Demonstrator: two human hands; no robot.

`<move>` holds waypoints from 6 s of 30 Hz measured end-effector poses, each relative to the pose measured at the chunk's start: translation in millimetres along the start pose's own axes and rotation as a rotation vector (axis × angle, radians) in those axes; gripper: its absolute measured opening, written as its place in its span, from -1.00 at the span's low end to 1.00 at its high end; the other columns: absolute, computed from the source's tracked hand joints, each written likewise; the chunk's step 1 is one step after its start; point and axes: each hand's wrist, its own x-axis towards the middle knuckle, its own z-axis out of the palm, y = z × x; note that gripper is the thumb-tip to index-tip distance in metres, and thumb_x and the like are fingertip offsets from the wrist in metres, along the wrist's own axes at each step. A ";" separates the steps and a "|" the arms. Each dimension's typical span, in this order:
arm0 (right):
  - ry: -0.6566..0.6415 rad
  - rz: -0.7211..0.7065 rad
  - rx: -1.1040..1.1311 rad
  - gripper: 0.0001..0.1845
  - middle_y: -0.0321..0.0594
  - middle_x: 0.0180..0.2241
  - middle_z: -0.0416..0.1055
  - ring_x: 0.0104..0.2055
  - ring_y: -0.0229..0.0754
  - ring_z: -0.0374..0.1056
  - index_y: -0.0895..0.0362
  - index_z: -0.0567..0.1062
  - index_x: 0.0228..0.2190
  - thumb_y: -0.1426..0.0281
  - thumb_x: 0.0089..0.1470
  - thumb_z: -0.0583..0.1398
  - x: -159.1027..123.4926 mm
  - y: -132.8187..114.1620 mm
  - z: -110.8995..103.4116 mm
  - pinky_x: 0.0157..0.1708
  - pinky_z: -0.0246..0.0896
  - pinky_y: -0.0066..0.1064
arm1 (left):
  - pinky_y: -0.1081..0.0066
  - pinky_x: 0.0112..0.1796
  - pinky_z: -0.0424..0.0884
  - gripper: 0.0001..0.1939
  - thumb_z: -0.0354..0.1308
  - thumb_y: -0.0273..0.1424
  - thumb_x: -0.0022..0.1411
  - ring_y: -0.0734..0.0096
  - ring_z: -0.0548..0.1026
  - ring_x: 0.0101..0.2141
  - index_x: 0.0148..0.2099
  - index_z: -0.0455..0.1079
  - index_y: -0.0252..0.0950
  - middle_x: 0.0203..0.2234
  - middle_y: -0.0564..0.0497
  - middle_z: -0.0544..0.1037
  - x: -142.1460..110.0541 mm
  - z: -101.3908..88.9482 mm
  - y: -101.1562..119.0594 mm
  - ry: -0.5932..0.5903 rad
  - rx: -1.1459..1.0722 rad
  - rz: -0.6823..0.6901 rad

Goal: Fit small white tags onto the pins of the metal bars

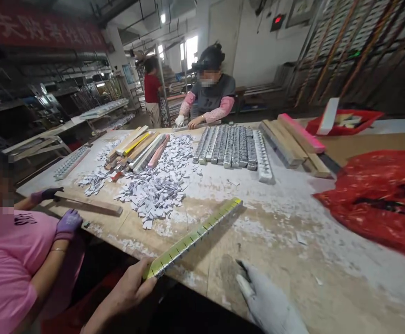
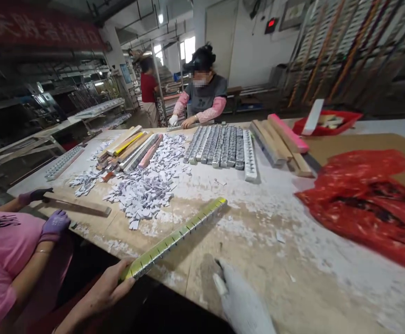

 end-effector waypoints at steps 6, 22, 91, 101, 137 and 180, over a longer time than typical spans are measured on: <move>-0.145 0.037 -0.054 -0.41 -0.03 0.07 0.48 0.06 0.02 0.43 0.15 0.40 0.12 0.16 0.22 -0.09 13.4 -20.2 -9.7 0.01 0.34 -0.17 | 0.39 -0.21 0.36 -0.83 0.18 -0.32 0.18 0.28 0.45 -0.27 -0.17 0.45 -0.24 -0.26 -0.01 0.51 0.5 -25.8 -10.4 -0.050 0.287 -0.018; -0.093 0.141 -0.046 -0.46 -0.14 -0.01 0.55 0.00 0.00 0.48 0.08 0.49 0.03 0.10 0.19 -0.02 16.4 -16.6 -3.9 -0.01 0.40 -0.18 | 0.36 -0.22 0.36 -0.81 0.07 -0.55 0.26 0.26 0.47 -0.28 -0.38 0.44 -0.30 -0.38 -0.09 0.52 199.8 -41.1 -46.7 0.092 0.641 0.163; -0.159 -0.013 -0.404 -0.67 0.01 -0.21 0.55 -0.15 -0.02 0.50 0.17 0.51 -0.11 0.41 0.31 -0.02 94.0 -75.7 -44.7 -0.23 0.29 -0.36 | 0.32 -0.30 0.34 -0.79 0.13 -0.23 0.24 0.25 0.42 -0.30 -0.24 0.31 -0.28 -0.33 -0.04 0.39 203.9 81.1 61.2 -0.036 0.478 0.268; -0.219 -0.035 -0.433 -0.76 0.04 -0.22 0.55 -0.13 0.00 0.50 0.20 0.50 -0.15 0.40 0.27 0.07 91.1 -85.0 -34.0 -0.19 0.28 -0.35 | 0.24 -0.16 0.40 -0.78 0.17 -0.38 0.17 0.20 0.41 -0.20 -0.14 0.29 -0.29 -0.22 -0.08 0.38 187.9 96.8 49.6 -0.001 0.356 0.333; 0.127 -0.346 -0.080 -0.48 -0.03 0.07 0.45 -0.11 -0.05 0.49 0.07 0.28 0.23 0.34 0.27 0.09 54.8 -102.2 -52.8 -0.19 0.40 -0.29 | 0.45 -0.50 0.29 -0.91 0.03 -0.37 0.24 0.47 0.35 -0.59 -0.29 0.29 -0.27 -0.58 0.08 0.43 157.0 0.0 59.6 0.197 -0.298 0.018; -0.203 -0.030 -0.401 -0.73 0.08 -0.29 0.55 -0.18 0.02 0.52 0.22 0.52 -0.21 0.41 0.28 0.04 118.2 -95.2 -35.2 -0.25 0.31 -0.32 | 0.32 -0.28 0.30 -0.80 0.16 -0.28 0.17 0.27 0.37 -0.29 -0.20 0.31 -0.28 -0.32 -0.01 0.38 220.6 73.3 54.3 0.016 0.294 0.264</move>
